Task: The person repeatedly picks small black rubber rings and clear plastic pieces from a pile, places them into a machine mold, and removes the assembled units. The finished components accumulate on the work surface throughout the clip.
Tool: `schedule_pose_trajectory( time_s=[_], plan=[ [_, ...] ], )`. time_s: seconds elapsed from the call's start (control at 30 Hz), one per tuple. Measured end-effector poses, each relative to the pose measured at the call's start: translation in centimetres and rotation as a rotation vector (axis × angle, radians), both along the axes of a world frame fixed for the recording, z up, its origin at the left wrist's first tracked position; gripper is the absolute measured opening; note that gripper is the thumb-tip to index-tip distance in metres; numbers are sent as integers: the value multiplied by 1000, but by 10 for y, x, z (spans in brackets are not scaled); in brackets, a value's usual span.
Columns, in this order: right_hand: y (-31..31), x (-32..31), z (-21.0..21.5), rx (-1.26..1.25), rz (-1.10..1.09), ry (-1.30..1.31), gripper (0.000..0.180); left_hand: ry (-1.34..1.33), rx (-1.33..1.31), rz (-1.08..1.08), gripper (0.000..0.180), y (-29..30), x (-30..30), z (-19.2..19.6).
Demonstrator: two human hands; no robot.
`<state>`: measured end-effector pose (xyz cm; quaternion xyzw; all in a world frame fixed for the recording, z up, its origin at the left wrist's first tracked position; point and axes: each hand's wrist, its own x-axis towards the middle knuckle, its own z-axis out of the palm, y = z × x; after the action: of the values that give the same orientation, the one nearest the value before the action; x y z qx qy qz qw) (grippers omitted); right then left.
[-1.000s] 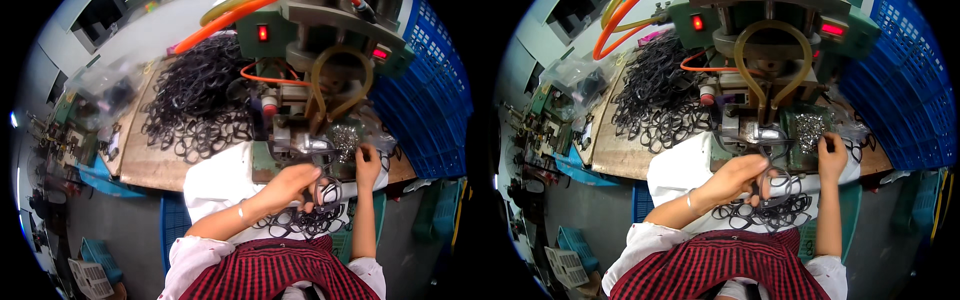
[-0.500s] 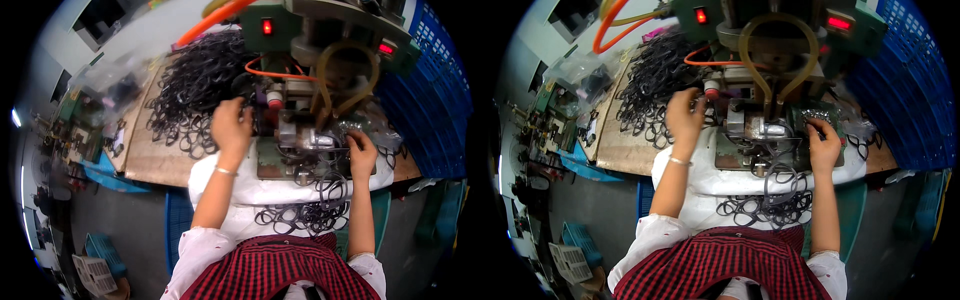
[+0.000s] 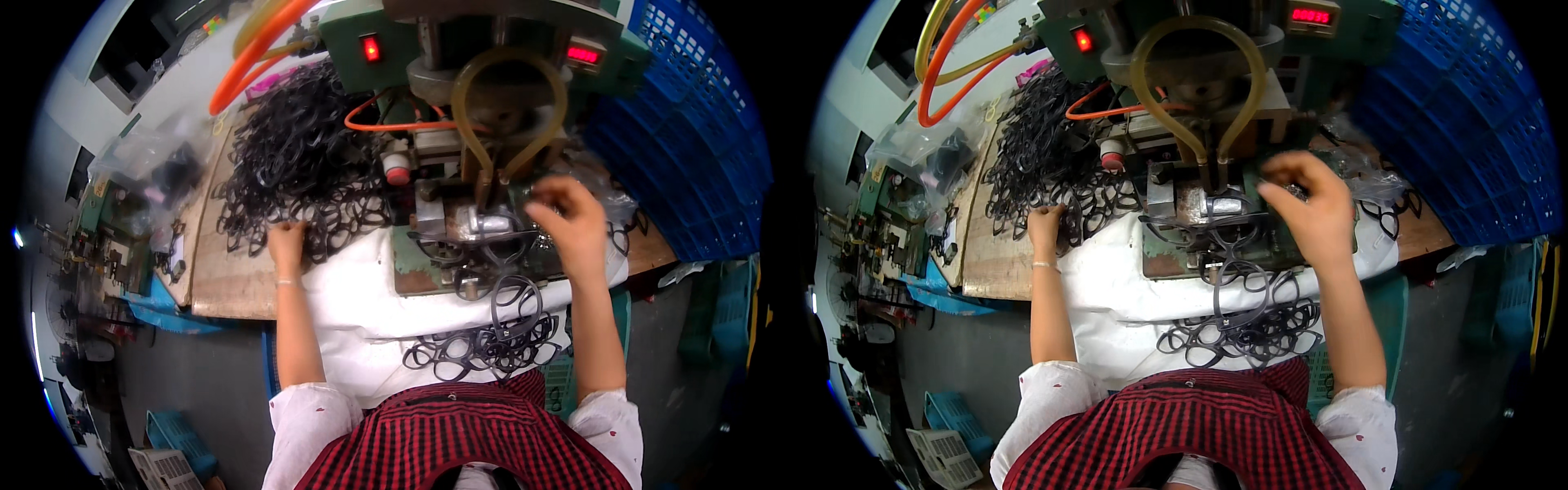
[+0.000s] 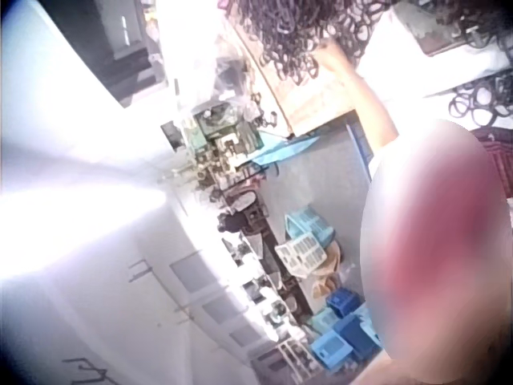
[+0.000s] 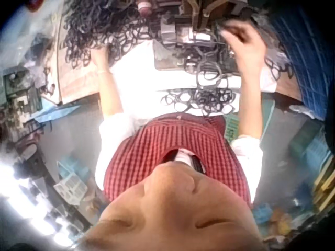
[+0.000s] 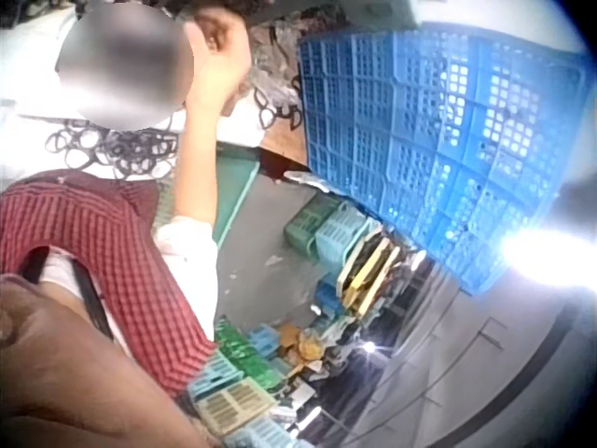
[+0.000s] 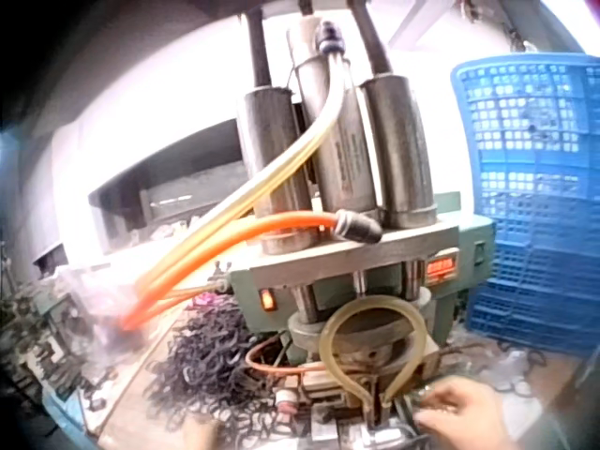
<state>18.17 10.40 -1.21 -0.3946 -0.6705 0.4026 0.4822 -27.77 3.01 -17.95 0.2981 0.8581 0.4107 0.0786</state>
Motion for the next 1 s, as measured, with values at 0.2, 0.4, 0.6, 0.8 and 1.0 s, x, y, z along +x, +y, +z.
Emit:
schedule_pose_trajectory(
  time_s=[0.2, 0.4, 0.6, 0.8, 1.0],
  plan=[
    [12, -24, -8, -328, 131, 289, 43, 204, 528, -71, 18, -34, 74, 14],
    [3, -27, 5, -339, 178, 304, 45, -214, 1007, -733, 17, -28, 189, 181],
    [-12, -44, -8, -339, 166, 555, 43, -119, 1103, -762, 8, 19, 223, 220],
    [-15, -45, -6, -321, 164, 502, 45, -150, 1097, -785, 8, 19, 225, 220],
    [-19, -53, -6, -273, 141, 450, 45, -206, 1077, -787, 11, 14, 223, 221]
  ],
)
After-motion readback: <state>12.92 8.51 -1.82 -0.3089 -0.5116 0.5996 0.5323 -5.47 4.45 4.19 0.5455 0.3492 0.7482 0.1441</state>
